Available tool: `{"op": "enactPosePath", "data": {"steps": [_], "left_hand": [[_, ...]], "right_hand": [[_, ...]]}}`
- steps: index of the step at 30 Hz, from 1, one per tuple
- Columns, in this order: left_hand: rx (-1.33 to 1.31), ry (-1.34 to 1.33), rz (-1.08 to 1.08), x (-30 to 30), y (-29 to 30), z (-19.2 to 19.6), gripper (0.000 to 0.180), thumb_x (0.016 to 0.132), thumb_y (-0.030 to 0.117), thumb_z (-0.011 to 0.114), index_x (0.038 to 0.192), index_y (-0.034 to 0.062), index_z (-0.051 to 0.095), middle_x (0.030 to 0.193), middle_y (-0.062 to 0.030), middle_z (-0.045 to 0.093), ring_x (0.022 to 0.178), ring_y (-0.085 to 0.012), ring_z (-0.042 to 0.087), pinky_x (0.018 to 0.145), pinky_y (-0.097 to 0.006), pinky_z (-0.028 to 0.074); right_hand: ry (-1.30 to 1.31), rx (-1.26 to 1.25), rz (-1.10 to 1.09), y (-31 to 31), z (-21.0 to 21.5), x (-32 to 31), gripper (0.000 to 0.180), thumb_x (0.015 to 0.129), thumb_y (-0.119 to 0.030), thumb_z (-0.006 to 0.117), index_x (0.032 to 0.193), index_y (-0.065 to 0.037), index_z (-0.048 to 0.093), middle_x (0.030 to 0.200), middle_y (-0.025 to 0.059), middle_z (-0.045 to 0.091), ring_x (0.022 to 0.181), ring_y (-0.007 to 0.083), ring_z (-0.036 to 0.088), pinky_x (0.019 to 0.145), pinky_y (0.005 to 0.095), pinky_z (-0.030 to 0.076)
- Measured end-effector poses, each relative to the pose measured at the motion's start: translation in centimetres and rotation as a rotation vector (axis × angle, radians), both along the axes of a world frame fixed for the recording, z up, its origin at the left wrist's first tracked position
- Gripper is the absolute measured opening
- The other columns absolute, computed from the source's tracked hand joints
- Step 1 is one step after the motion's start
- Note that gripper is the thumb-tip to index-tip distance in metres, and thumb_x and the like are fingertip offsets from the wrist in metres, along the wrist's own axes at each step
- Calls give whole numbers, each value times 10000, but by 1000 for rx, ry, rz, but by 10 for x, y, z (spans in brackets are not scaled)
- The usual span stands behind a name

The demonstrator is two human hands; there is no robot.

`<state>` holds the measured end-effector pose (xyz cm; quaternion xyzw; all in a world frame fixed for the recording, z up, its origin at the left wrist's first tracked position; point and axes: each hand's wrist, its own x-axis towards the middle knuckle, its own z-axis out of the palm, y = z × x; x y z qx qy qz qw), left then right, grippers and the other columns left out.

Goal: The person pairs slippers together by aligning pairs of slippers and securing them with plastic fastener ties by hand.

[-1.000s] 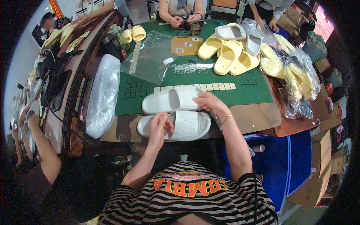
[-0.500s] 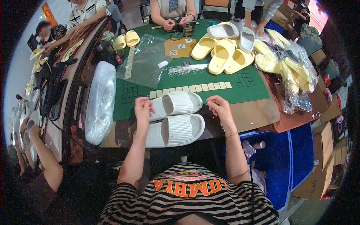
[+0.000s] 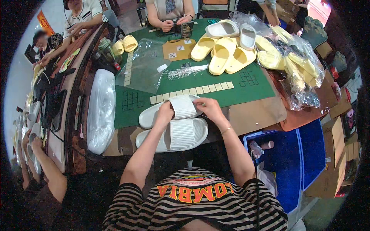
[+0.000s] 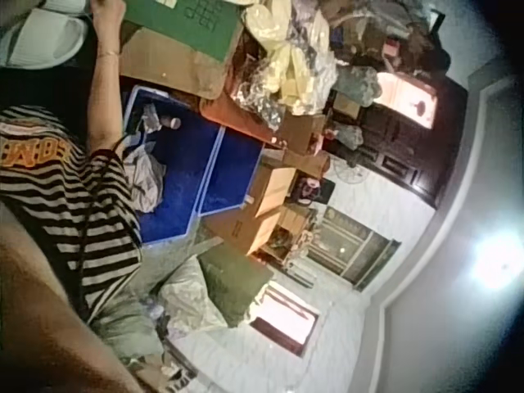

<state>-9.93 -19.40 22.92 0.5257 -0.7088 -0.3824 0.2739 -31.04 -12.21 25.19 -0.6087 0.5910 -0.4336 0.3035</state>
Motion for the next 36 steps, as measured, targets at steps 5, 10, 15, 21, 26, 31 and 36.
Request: {"op": "enactPosePath", "data": {"steps": [5, 10, 15, 21, 26, 31, 36], "left_hand": [[27, 114, -43, -1, -20, -37, 283, 847, 177, 525, 1045, -10, 602, 1017, -249, 630, 989, -388, 604, 805, -416, 466], [74, 277, -13, -4, -21, -47, 310, 846, 213, 545, 1022, -34, 611, 1032, -214, 645, 980, -329, 620, 818, -392, 462], [151, 255, -17, -18, -6, -20, 332, 848, 211, 566, 1084, -18, 608, 1043, -187, 649, 987, -287, 616, 845, -367, 458], [157, 186, -90, -2, -36, -58, 391, 846, 213, 575, 1134, -52, 563, 1134, -229, 604, 1044, -292, 591, 869, -365, 450], [117, 232, -141, -8, -33, -52, 344, 844, 185, 577, 1074, -70, 602, 1047, -205, 650, 1005, -276, 608, 856, -361, 454], [176, 265, -259, 1, -14, -11, 278, 839, 86, 566, 1068, -63, 613, 991, -129, 672, 900, -185, 611, 793, -303, 471], [9, 215, -179, 31, -6, -10, 227, 875, 67, 553, 1077, -22, 608, 1007, -58, 647, 914, -115, 587, 801, -251, 461]], "right_hand": [[-71, 143, 77, -14, -9, 7, 191, 778, -48, 612, 941, 40, 660, 766, 71, 665, 691, 102, 597, 631, 264, 492], [-404, 289, 157, -17, -22, 3, 186, 820, -14, 599, 985, 46, 660, 838, 19, 657, 735, 79, 577, 670, 225, 473], [-201, 269, 148, -20, -20, -6, 163, 786, -42, 607, 921, 16, 676, 725, 4, 633, 655, 68, 545, 590, 243, 462], [-338, 327, 179, -18, 0, 12, 112, 819, -45, 606, 890, 21, 662, 745, -18, 617, 688, 63, 537, 615, 232, 457], [-317, 182, -12, -18, -27, 11, 90, 818, -66, 613, 833, 11, 655, 712, 6, 627, 654, 73, 556, 581, 230, 455], [-672, 34, -306, 20, 10, -10, 91, 875, -163, 569, 882, -77, 600, 896, 36, 678, 741, 74, 579, 565, 215, 413], [-1478, -344, -332, 63, 3, -104, 100, 918, -175, 558, 863, -100, 520, 648, -30, 445, 556, 47, 431, 481, 148, 382]]}}
